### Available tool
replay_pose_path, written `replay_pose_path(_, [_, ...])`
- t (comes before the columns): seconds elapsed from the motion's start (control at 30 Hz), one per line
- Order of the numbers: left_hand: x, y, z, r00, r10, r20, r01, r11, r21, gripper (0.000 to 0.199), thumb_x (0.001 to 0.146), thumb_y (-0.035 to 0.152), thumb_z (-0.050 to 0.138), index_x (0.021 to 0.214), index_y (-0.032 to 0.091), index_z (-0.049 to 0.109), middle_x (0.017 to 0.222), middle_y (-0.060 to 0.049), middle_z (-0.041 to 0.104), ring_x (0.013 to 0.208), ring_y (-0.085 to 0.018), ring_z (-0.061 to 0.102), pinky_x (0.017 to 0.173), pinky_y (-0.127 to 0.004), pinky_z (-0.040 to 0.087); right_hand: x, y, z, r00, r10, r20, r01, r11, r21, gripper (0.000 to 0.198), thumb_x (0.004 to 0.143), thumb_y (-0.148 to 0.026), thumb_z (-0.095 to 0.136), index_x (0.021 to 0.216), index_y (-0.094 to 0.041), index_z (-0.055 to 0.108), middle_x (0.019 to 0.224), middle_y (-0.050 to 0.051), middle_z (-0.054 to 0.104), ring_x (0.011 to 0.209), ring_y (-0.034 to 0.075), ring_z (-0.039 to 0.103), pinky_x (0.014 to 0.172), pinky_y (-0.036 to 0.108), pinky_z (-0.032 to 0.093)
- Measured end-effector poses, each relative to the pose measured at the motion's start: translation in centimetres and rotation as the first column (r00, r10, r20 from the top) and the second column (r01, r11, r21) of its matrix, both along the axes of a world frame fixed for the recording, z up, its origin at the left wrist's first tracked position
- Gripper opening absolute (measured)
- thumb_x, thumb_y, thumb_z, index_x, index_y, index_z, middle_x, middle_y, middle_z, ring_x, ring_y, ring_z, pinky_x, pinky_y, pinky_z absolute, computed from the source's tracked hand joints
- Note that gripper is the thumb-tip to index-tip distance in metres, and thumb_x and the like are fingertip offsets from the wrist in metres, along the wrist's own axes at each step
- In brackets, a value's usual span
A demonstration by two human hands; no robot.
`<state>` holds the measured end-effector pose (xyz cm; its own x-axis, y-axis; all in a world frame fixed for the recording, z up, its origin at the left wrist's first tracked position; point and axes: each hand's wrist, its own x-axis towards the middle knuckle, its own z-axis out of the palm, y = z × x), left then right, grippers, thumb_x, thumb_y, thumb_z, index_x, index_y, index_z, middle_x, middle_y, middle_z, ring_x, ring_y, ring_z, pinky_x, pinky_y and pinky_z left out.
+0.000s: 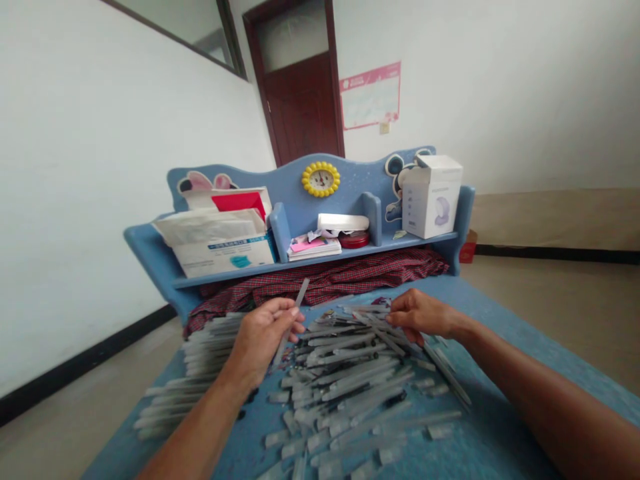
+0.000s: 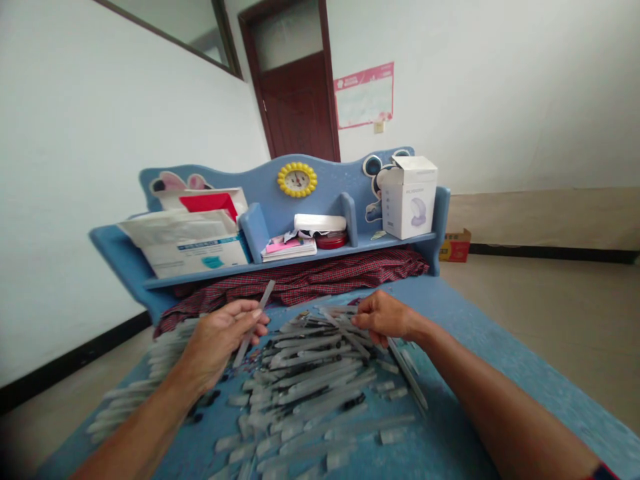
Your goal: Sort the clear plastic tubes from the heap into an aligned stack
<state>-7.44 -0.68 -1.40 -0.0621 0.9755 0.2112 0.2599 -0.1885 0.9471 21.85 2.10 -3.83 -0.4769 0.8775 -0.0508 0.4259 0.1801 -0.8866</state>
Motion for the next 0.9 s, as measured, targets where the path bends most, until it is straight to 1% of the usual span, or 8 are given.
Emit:
replay_pose_path(0.13, [2.3,-1.4,0.7,0.92,-0.12,0.374,0.156,0.985,-0.069,0.018,0.071,0.022,0.067,0.083,0.014,0.057,0.078,-0.005,0.066,0.066,-0.015,0.063,0.059,-0.025,0.053,-0.7,-0.5,0.0,0.992,-0.04,0.123,0.021,0.988,0.155,0.033,0.08,-0.04,0.053,0.057,-0.017,0.048,0.039,-0.005,0.048,0.032,0.008,0.043,0.033,0.018,0.03])
replay_pose_path(0.23, [4.0,-2.1,1.0,0.839,-0.15,0.522,0.204,0.978,-0.048,0.012,0.076,0.015,0.062,0.085,0.013,0.055,0.08,-0.006,0.066,0.069,-0.015,0.063,0.064,-0.027,0.055,-2.1,-1.8,0.4,0.999,0.019,0.043,-0.03,0.966,0.258,0.037,0.082,-0.044,0.051,0.058,-0.015,0.05,0.044,-0.005,0.045,0.037,0.006,0.042,0.036,0.017,0.028])
replay_pose_path(0.33, [6.0,-2.9,1.5,0.761,-0.195,0.618,0.267,0.963,-0.024,0.007,0.08,0.01,0.058,0.086,0.013,0.055,0.082,-0.006,0.065,0.072,-0.014,0.063,0.067,-0.027,0.055,-4.2,-3.5,0.9,0.985,0.159,-0.06,-0.136,0.95,0.281,0.039,0.081,-0.049,0.054,0.062,-0.014,0.053,0.049,-0.004,0.048,0.042,0.006,0.044,0.038,0.016,0.03])
replay_pose_path(0.43, [7.9,-3.5,2.4,0.702,-0.234,0.673,0.322,0.947,-0.007,0.006,0.081,0.009,0.056,0.086,0.013,0.056,0.082,-0.006,0.065,0.07,-0.013,0.063,0.064,-0.024,0.055,-5.8,-4.8,1.4,0.951,0.241,-0.192,-0.2,0.957,0.211,0.046,0.082,-0.056,0.05,0.061,-0.014,0.053,0.049,-0.002,0.052,0.041,0.006,0.047,0.038,0.016,0.032])
replay_pose_path(0.57, [9.6,-3.7,4.1,0.651,-0.229,0.724,0.299,0.954,0.033,0.005,0.084,0.01,0.052,0.083,0.012,0.056,0.078,-0.005,0.062,0.061,-0.011,0.061,0.055,-0.02,0.052,-6.3,-5.5,2.5,0.911,0.194,-0.365,-0.171,0.981,0.094,0.051,0.082,-0.059,0.047,0.055,-0.016,0.046,0.042,-0.002,0.054,0.032,0.006,0.045,0.033,0.016,0.029])
replay_pose_path(0.67, [10.4,-3.2,5.5,0.588,-0.202,0.783,0.295,0.955,0.025,0.016,0.09,0.015,0.043,0.082,0.011,0.056,0.066,-0.001,0.056,0.046,-0.006,0.052,0.042,-0.016,0.044,-6.6,-5.8,3.3,0.872,0.181,-0.455,-0.202,0.979,0.001,0.047,0.078,-0.056,0.054,0.054,-0.016,0.045,0.037,-0.003,0.053,0.027,0.006,0.043,0.029,0.016,0.026])
replay_pose_path(0.8, [11.4,-1.7,7.5,0.48,-0.149,0.865,0.283,0.959,0.009,0.025,0.094,0.017,0.038,0.072,0.012,0.048,0.055,0.004,0.046,0.033,-0.001,0.036,0.032,-0.011,0.029,-7.5,-6.0,4.3,0.782,0.069,-0.619,-0.157,0.984,-0.088,0.043,0.075,-0.052,0.059,0.055,-0.019,0.042,0.029,-0.006,0.046,0.021,0.007,0.036,0.026,0.017,0.026])
replay_pose_path(0.9, [12.5,-0.7,8.5,0.451,-0.124,0.884,0.244,0.97,0.012,0.028,0.095,0.016,0.035,0.069,0.014,0.044,0.05,0.007,0.041,0.03,0.0,0.031,0.029,-0.01,0.023,-7.7,-5.7,5.6,0.741,-0.034,-0.67,-0.091,0.984,-0.151,0.038,0.074,-0.047,0.061,0.056,-0.02,0.041,0.026,-0.009,0.04,0.02,0.007,0.034,0.026,0.018,0.028])
